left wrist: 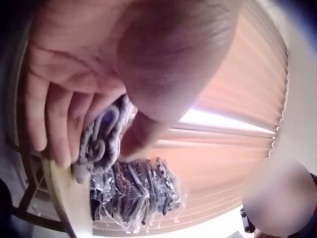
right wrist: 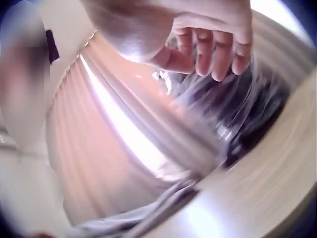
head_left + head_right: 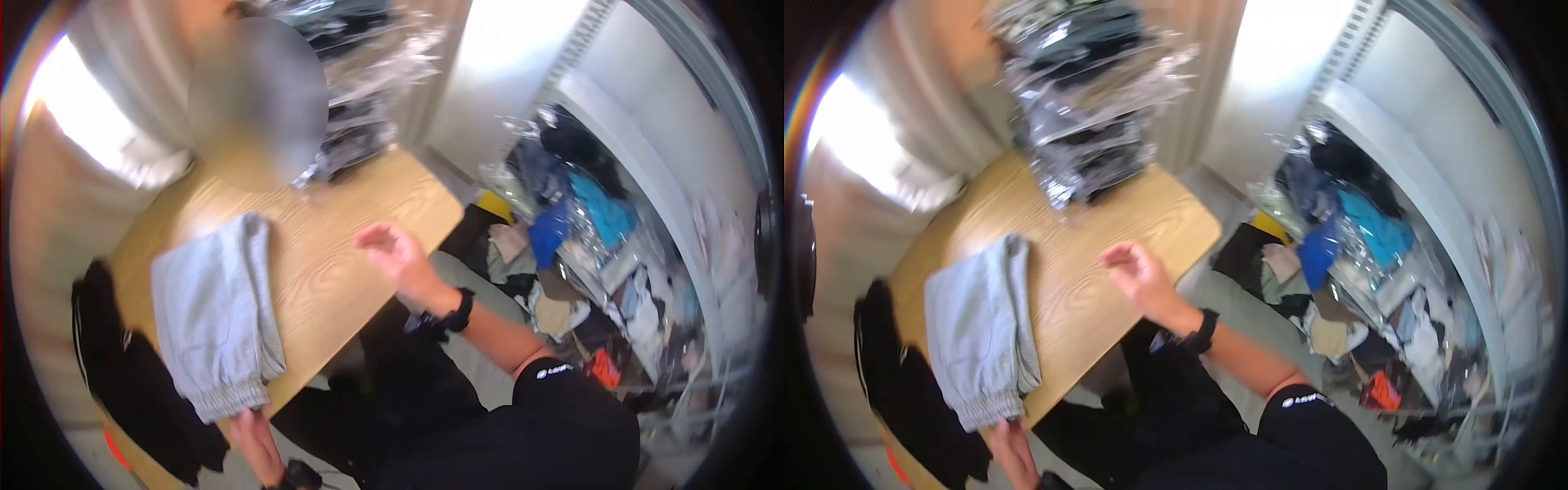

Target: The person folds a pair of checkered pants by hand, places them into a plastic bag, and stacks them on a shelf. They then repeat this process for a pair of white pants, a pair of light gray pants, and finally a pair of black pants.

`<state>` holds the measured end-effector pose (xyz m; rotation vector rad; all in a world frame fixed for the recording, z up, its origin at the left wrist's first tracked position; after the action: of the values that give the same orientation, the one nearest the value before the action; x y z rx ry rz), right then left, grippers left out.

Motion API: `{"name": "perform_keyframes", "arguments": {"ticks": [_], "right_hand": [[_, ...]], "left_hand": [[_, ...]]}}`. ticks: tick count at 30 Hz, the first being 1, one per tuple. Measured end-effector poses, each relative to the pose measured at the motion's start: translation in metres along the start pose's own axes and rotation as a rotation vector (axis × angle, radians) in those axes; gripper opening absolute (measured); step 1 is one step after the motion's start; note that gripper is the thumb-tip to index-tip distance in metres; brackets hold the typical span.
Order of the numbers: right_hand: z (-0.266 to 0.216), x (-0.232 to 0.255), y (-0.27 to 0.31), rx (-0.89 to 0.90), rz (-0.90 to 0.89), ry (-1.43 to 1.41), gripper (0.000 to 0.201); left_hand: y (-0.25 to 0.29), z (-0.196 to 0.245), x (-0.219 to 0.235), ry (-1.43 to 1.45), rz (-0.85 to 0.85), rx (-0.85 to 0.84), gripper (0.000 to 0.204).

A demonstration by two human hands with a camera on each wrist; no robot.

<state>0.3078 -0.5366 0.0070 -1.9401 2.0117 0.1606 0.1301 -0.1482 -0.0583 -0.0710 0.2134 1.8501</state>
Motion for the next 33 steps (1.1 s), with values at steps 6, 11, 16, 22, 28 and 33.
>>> {"name": "perform_keyframes", "arguments": {"ticks": [6, 11, 16, 22, 28, 33], "right_hand": [[-0.251, 0.176, -0.002, 0.990, 0.367, 1.145, 0.028], [-0.358, 0.328, -0.013, 0.932, 0.641, 1.768, 0.029], [-0.350, 0.387, 0.010, 0.513, 0.715, 1.881, 0.023], [-0.340, 0.306, 0.079, 0.790, 0.720, 1.972, 0.007], [-0.231, 0.123, 0.138, 0.909, 0.212, 1.810, 0.013], [-0.137, -0.009, 0.176, 0.860, -0.234, 1.151, 0.009]], "left_hand": [[0.037, 0.063, -0.055, -0.618, -0.329, 0.054, 0.037], [0.020, 0.114, 0.001, -0.531, 0.167, -0.248, 0.017], [0.008, 0.144, -0.005, -0.507, 0.339, -0.454, 0.013], [0.004, 0.142, -0.005, -0.765, 0.430, -0.478, 0.012], [0.016, 0.148, -0.010, -0.740, 0.513, -0.431, 0.013], [0.023, 0.114, -0.123, 0.035, -0.013, -0.031, 0.038]]}}
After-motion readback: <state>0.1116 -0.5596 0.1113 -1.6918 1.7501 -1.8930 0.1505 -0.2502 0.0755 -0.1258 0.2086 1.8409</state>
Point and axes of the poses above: each hand's wrist, its own y-axis away from the middle knuckle, its own x-axis out of the back of the hand, z = x × y, the point moved 10 cm from there along -y, towards the middle knuckle, and after that the axes turned 13 degrees about -y, right-handed, at the moved point
